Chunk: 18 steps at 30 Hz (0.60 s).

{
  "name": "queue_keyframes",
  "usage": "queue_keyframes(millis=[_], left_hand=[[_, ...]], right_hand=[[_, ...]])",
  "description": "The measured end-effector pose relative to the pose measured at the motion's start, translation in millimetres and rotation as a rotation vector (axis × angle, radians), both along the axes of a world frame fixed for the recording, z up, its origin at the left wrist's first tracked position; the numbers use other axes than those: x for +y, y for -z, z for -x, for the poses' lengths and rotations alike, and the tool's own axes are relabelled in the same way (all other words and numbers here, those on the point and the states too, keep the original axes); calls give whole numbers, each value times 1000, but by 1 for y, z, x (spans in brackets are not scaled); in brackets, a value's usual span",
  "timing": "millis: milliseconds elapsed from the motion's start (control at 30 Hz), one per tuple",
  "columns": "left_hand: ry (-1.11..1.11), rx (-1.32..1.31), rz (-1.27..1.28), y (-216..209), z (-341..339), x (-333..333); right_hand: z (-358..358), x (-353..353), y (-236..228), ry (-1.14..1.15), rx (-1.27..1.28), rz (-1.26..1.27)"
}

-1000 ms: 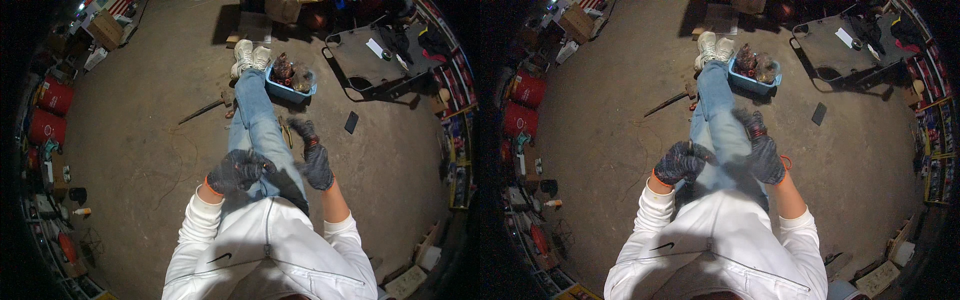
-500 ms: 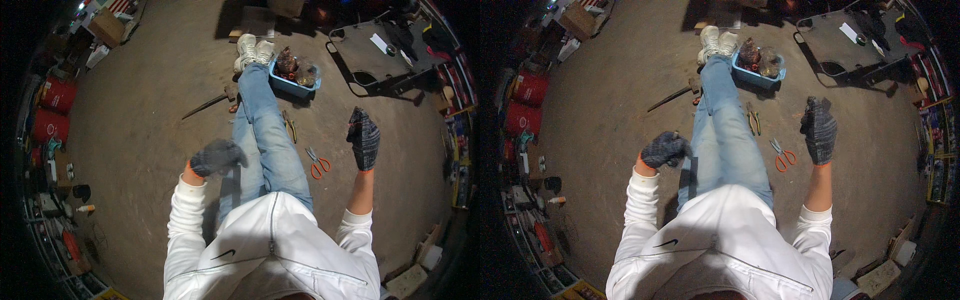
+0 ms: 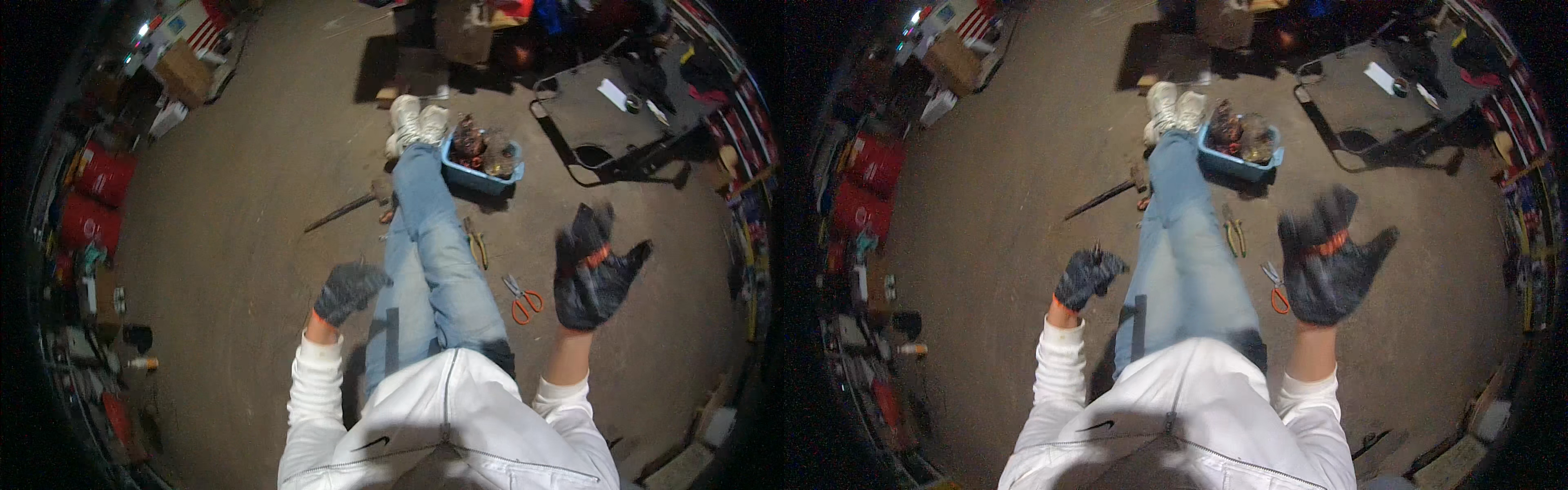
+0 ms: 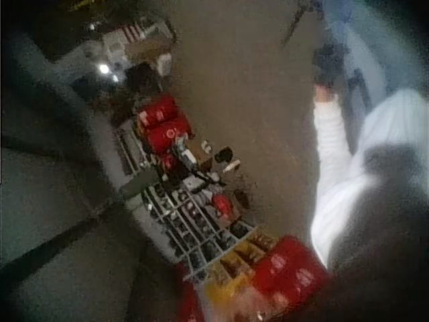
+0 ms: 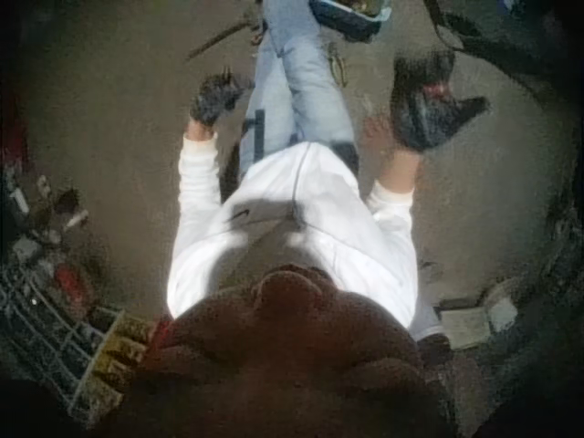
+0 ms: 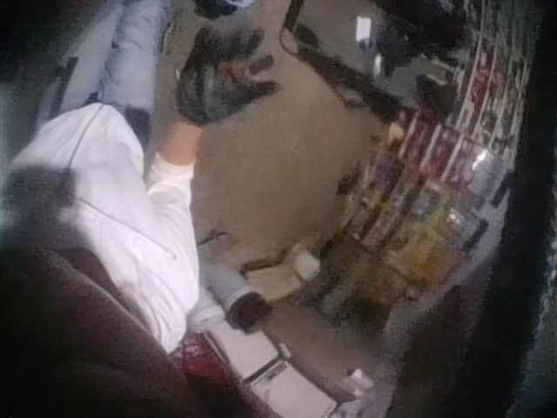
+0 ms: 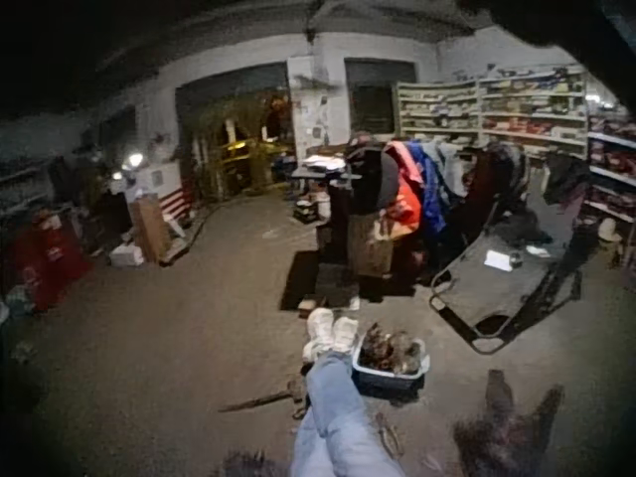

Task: The person sits on the floor and assembles a small electronic component by hand, wrapping copper wire around a cylindrical part and trimming the excess with scissors. The workspace includes tools and a container of parts nearby.

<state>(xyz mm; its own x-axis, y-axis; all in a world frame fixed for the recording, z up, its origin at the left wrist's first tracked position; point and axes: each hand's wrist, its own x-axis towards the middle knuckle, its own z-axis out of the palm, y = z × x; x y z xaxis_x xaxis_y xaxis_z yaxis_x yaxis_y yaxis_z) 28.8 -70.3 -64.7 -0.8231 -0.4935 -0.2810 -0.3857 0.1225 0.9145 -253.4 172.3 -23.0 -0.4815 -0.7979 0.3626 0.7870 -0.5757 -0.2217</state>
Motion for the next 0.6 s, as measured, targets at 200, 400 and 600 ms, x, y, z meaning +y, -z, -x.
queue_keyframes(millis=[200,400,600], left_hand=[[196,109,-280,-38,6,29],[67,272,-2,-57,15,21],[69,187,451,-43,47,5]], right_hand=[[-3,-48,-15,545,1101,-591],[-26,-53,18,240,2343,-623],[-62,-18,70,-481,1107,-426]])
